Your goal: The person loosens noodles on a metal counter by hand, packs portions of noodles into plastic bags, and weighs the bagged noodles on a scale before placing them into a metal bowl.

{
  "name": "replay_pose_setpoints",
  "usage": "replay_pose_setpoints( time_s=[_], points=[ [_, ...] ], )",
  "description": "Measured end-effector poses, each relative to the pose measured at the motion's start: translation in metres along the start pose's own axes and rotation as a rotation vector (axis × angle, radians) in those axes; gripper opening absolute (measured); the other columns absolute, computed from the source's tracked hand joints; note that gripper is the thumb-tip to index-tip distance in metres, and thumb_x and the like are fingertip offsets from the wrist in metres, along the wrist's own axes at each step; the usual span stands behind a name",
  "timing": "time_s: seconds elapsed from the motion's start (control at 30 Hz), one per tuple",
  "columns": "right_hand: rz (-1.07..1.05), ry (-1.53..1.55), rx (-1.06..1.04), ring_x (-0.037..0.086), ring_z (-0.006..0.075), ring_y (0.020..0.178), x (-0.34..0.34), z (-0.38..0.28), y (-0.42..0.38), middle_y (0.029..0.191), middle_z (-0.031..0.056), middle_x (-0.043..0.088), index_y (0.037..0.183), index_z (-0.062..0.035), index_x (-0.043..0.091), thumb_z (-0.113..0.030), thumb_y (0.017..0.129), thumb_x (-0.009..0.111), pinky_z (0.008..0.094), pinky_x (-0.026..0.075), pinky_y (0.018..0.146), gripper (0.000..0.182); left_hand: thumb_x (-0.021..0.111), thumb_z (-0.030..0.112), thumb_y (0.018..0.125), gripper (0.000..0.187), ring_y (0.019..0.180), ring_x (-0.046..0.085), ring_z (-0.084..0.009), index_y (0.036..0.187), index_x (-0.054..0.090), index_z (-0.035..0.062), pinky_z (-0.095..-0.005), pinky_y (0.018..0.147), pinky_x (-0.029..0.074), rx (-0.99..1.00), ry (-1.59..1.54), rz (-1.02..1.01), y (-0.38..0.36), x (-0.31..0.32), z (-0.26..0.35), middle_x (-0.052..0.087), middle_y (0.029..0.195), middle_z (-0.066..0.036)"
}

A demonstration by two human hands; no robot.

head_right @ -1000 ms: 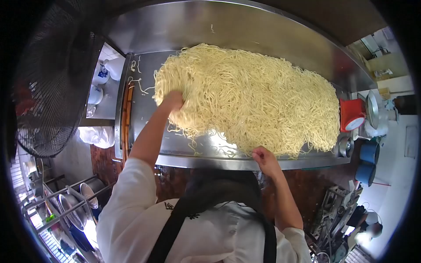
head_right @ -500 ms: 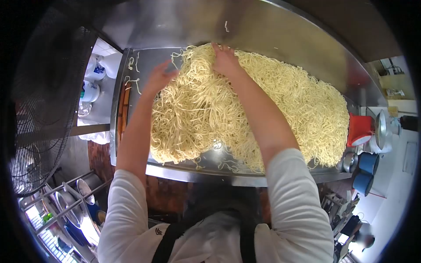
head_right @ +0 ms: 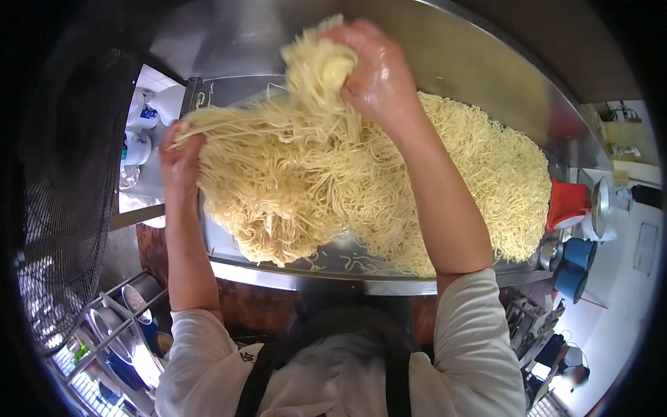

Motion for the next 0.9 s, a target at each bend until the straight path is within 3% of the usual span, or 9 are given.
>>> replay_pose_setpoints(
  time_s=[0.07,0.23,0.4,0.47,0.63,0.7,0.73,0.83,0.9],
  points=[
    [0.208,-0.003,-0.073,0.062,0.0335,0.103,-0.023,-0.050,0.005,0.115,0.0156,0.062,0.114,-0.0070,0.065,0.014,0.064,0.066,0.0385,0.051,0.090,0.055,0.074,0.017,0.087,0.041,0.104,0.060,-0.0185,0.123,0.057,0.0081,-0.0301,0.086,0.051,0.020,0.305,-0.026,0.000,-0.005,-0.017,0.065,0.110,-0.011],
    [-1.004,-0.489,0.467,0.055,0.0329,0.119,0.063,0.051,-0.083,0.132,0.0179,0.053,0.130,-0.0042,0.055,-0.003,0.074,0.072,0.0411,0.047,0.100,0.059,0.073,0.042,0.085,0.067,0.126,0.051,-0.0370,0.137,0.051,0.0052,-0.0437,0.107,0.039,-0.297,1.141,-0.426,0.008,0.016,-0.054,0.050,0.137,-0.023],
    [-0.437,-0.546,0.395,0.051,0.0324,0.125,0.072,0.093,-0.078,0.130,0.0229,0.055,0.139,-0.0113,0.049,-0.014,0.081,0.073,0.0438,0.046,0.103,0.063,0.072,0.033,0.087,0.061,0.129,0.048,-0.0362,0.138,0.051,0.0080,-0.0453,0.107,0.041,-0.177,0.835,-0.235,0.072,0.069,-0.134,0.049,0.134,-0.027],
    [-0.385,-0.589,0.505,0.051,0.0314,0.125,0.120,0.136,-0.075,0.133,0.0196,0.054,0.134,-0.0113,0.055,-0.012,0.079,0.072,0.0434,0.046,0.103,0.057,0.070,0.020,0.087,0.064,0.115,0.059,-0.0379,0.143,0.042,0.0052,-0.0435,0.102,0.048,-0.208,0.879,-0.385,0.077,0.125,-0.225,0.035,0.149,-0.025],
    [-0.605,-0.192,0.473,0.062,0.0282,0.108,0.163,0.217,-0.078,0.133,0.0146,0.057,0.133,-0.0154,0.057,-0.007,0.074,0.074,0.0383,0.049,0.096,0.062,0.072,0.011,0.083,0.070,0.106,0.062,-0.0270,0.145,0.040,0.0051,-0.0394,0.094,0.051,-0.633,0.219,-0.440,0.006,0.141,-0.202,0.058,0.128,-0.021],
    [-0.731,-0.026,0.480,0.065,0.0276,0.100,0.145,0.189,-0.096,0.127,0.0152,0.060,0.133,-0.0137,0.057,-0.006,0.073,0.074,0.0365,0.051,0.092,0.062,0.071,0.004,0.081,0.068,0.098,0.066,-0.0250,0.143,0.042,0.0037,-0.0351,0.086,0.055,-0.237,0.190,-0.464,0.011,0.119,-0.154,0.062,0.122,-0.017],
    [-0.584,-0.009,0.401,0.066,0.0328,0.094,0.121,0.165,-0.086,0.102,0.0214,0.068,0.120,-0.0037,0.062,-0.010,0.069,0.078,0.0388,0.053,0.086,0.054,0.073,0.006,0.078,0.071,0.090,0.066,-0.0237,0.143,0.043,0.0048,-0.0338,0.082,0.055,-0.327,0.239,-0.258,0.015,0.093,-0.130,0.065,0.117,-0.016],
    [-0.268,-0.050,0.227,0.067,0.0261,0.089,0.054,0.058,-0.001,0.102,0.0166,0.069,0.120,-0.0028,0.060,-0.009,0.071,0.076,0.0362,0.054,0.080,0.052,0.074,0.005,0.077,0.069,0.083,0.066,-0.0240,0.140,0.046,0.0039,-0.0340,0.081,0.054,-0.207,0.158,0.094,0.034,0.049,-0.021,0.067,0.111,-0.015],
    [-0.018,-0.196,0.108,0.068,0.0200,0.083,0.011,-0.005,0.043,0.100,0.0117,0.069,0.120,-0.0014,0.058,-0.007,0.075,0.075,0.0330,0.057,0.072,0.048,0.072,0.004,0.078,0.064,0.093,0.064,-0.0282,0.137,0.047,0.0023,-0.0386,0.084,0.053,0.344,0.524,0.133,0.053,0.048,0.036,0.064,0.113,-0.019]
  ],
)
Point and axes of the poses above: each hand's wrist, its own y-axis towards the middle knuckle, its own x-axis out of the palm, z = x × y, the point moved 7 cm from there along y, towards the middle knuckle
